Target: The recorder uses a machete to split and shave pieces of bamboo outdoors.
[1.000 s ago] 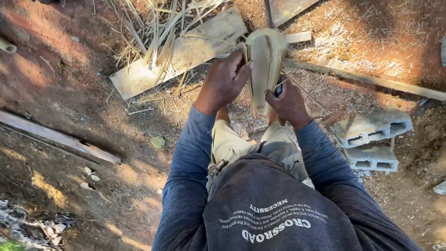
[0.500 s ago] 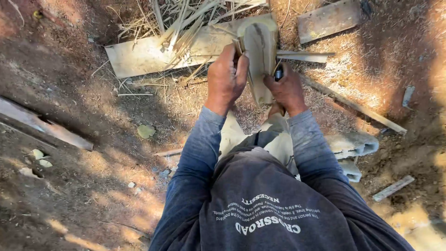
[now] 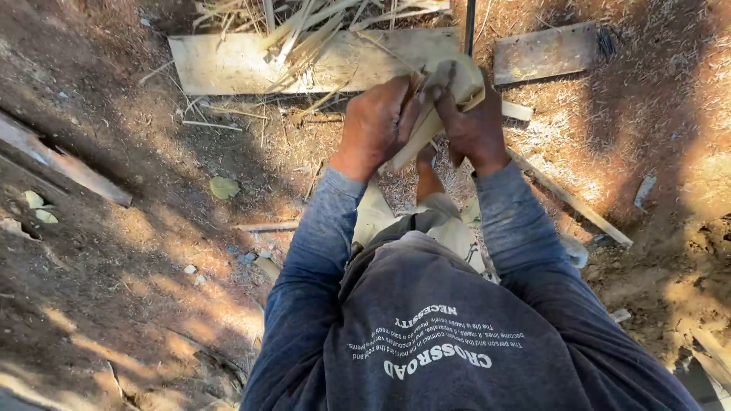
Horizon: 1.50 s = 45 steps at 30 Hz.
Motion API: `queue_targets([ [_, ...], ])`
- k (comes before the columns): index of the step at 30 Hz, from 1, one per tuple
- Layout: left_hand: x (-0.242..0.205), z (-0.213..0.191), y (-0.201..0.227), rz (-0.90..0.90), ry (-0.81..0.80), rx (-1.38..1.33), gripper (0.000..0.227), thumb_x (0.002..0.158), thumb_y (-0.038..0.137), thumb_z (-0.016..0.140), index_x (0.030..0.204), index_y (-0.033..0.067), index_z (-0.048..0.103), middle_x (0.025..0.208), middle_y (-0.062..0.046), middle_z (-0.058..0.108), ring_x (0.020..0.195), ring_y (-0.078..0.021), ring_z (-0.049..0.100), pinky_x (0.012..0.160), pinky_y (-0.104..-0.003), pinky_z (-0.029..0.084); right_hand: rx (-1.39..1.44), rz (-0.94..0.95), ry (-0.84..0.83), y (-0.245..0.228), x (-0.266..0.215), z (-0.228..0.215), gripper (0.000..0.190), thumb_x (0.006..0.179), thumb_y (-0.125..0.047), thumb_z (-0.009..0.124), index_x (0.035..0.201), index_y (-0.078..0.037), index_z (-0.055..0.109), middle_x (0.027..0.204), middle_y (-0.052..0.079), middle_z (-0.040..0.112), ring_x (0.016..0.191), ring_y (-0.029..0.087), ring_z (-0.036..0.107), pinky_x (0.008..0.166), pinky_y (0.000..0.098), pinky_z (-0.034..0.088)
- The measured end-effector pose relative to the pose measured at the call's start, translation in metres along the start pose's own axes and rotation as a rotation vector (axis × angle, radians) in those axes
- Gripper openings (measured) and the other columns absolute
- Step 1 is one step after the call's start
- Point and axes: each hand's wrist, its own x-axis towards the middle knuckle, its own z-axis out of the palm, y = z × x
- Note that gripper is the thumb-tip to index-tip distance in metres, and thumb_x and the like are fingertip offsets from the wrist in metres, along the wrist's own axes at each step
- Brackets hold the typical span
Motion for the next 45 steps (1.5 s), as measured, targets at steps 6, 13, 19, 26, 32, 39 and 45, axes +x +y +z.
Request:
queue_targets([
  [6, -0.007, 0.031, -0.004, -0.302, 0.197, -0.213, 0.009, 0.108, 0.018, 0.058, 0.105, 0.01, 0.058, 0.077, -0.003, 0.066, 0.06, -0.0128, 0.067, 0.051, -0.032, 0.056, 0.026, -0.204, 0.031, 0.035, 0.047, -0.036, 0.034, 0.113, -0.024, 0.068, 0.125, 0.008, 0.065, 0.101, 0.017, 0.078, 0.092, 0.025, 0.08, 0.077, 0.0339, 0.065],
  [13, -0.046, -0.079, -0.016, -0.077, 0.798, -0.88, 0.032, 0.114, 0.029, 0.056, 0.132, 0.0031, 0.056, 0.068, -0.002, 0.048, 0.05, -0.0133, 0.045, 0.042, -0.032, 0.045, -0.112, -0.251, 0.214, 0.123, 0.078, -0.113, 0.026, 0.116, -0.023, 0.066, 0.124, 0.002, 0.064, 0.102, 0.016, 0.064, 0.08, 0.022, 0.071, 0.063, 0.0279, 0.062],
  [19, -0.207, -0.24, -0.114, -0.453, 1.255, 0.049, 0.056, 0.114, 0.046, 0.047, 0.13, -0.0058, 0.062, 0.067, 0.002, 0.046, 0.048, -0.0082, 0.039, 0.039, -0.03, 0.037, -0.046, 0.069, 0.369, 0.232, 0.063, -0.197, 0.048, 0.109, -0.026, 0.067, 0.134, 0.008, 0.044, 0.119, 0.017, 0.066, 0.102, 0.026, 0.07, 0.087, 0.0365, 0.062],
  [26, -0.199, -0.176, -0.167, -0.873, 0.704, 0.592, 0.071, 0.115, 0.032, 0.051, 0.162, -0.0106, 0.018, 0.15, -0.035, 0.046, 0.136, -0.0364, 0.051, 0.114, -0.049, 0.044, 0.055, 0.163, 0.446, 0.174, 0.013, -0.197, 0.069, 0.106, -0.03, 0.071, 0.146, 0.008, 0.03, 0.138, 0.021, 0.059, 0.12, 0.024, 0.067, 0.099, 0.0357, 0.06],
  [32, -0.022, -0.041, -0.032, -0.333, -0.16, 0.08, 0.075, 0.099, 0.04, 0.074, 0.153, -0.0029, 0.042, 0.148, -0.028, 0.054, 0.139, -0.0405, 0.051, 0.114, -0.05, 0.042, 0.154, 0.092, 0.13, 0.097, 0.015, -0.13, 0.035, 0.115, -0.023, 0.066, 0.131, 0.007, 0.058, 0.105, 0.009, 0.072, 0.071, 0.016, 0.069, 0.059, 0.0306, 0.06],
  [39, 0.051, 0.048, -0.014, 0.066, -0.083, -0.029, 0.059, 0.102, 0.051, 0.067, 0.141, 0.0082, 0.053, 0.127, -0.016, 0.065, 0.112, -0.0313, 0.07, 0.094, -0.042, 0.06, 0.076, -0.085, -0.14, 0.004, 0.03, -0.043, 0.032, 0.11, -0.02, 0.071, 0.127, 0.006, 0.06, 0.105, 0.015, 0.073, 0.086, 0.018, 0.074, 0.073, 0.0315, 0.063],
  [45, 0.04, -0.017, -0.077, -0.18, 0.141, 0.101, 0.039, 0.107, 0.042, 0.059, 0.123, 0.006, 0.061, 0.078, -0.009, 0.065, 0.06, -0.0221, 0.063, 0.057, -0.043, 0.053, 0.192, -0.011, -0.351, -0.014, 0.031, -0.023, 0.034, 0.103, -0.014, 0.068, 0.126, 0.004, 0.05, 0.098, 0.011, 0.065, 0.083, 0.017, 0.069, 0.071, 0.0344, 0.061],
])
